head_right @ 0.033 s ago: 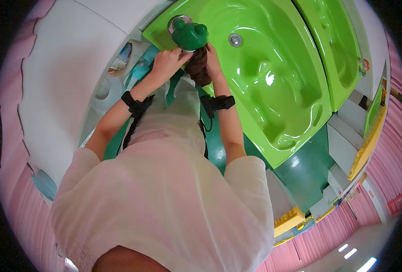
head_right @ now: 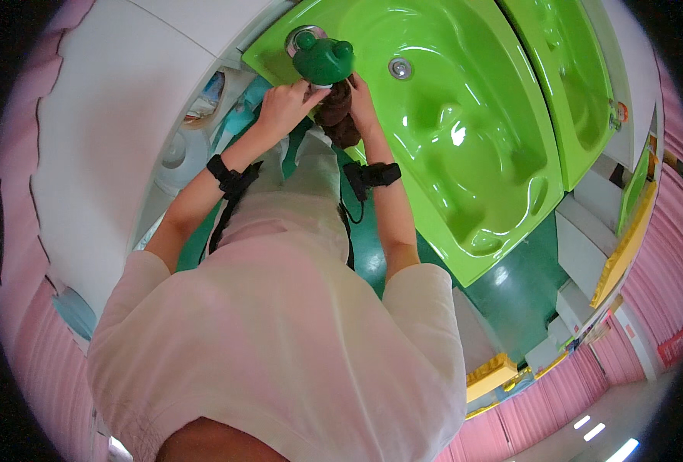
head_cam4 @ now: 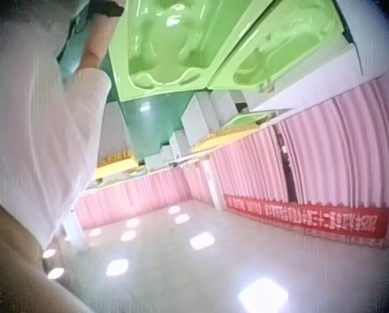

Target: Wiping and cleaning a sink and a cabinet using a cloth.

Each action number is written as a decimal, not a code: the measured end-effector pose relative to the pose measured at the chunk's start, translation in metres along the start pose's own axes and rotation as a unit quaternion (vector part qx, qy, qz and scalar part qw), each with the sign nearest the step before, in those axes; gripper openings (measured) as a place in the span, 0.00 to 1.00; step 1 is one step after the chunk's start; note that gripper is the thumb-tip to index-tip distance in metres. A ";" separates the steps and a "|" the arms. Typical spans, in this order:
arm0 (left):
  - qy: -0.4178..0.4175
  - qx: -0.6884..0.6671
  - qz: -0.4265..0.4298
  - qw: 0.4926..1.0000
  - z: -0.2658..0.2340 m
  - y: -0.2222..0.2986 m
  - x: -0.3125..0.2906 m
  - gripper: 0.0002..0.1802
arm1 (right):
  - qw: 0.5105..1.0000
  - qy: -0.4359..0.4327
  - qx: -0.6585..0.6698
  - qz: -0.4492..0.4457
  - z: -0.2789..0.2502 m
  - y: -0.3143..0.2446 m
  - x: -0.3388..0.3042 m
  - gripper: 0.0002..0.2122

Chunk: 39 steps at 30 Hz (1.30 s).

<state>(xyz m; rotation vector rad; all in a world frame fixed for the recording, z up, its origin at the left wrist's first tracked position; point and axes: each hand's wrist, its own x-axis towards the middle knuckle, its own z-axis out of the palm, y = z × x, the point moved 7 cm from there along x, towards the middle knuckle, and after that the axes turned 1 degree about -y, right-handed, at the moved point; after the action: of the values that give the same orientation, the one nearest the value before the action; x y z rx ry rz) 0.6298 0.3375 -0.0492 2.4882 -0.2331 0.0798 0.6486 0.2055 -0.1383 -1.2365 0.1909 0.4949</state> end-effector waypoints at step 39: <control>0.022 0.062 0.073 0.995 0.015 0.021 -0.007 0.30 | 0.556 -0.298 -0.649 -0.425 0.079 -0.053 0.020 0.20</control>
<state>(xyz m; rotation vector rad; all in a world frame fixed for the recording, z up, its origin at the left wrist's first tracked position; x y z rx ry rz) 0.6191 0.3127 -0.0496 2.5868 -0.4010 0.2162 0.6806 0.2715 -0.0749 -2.2390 -1.6219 0.0667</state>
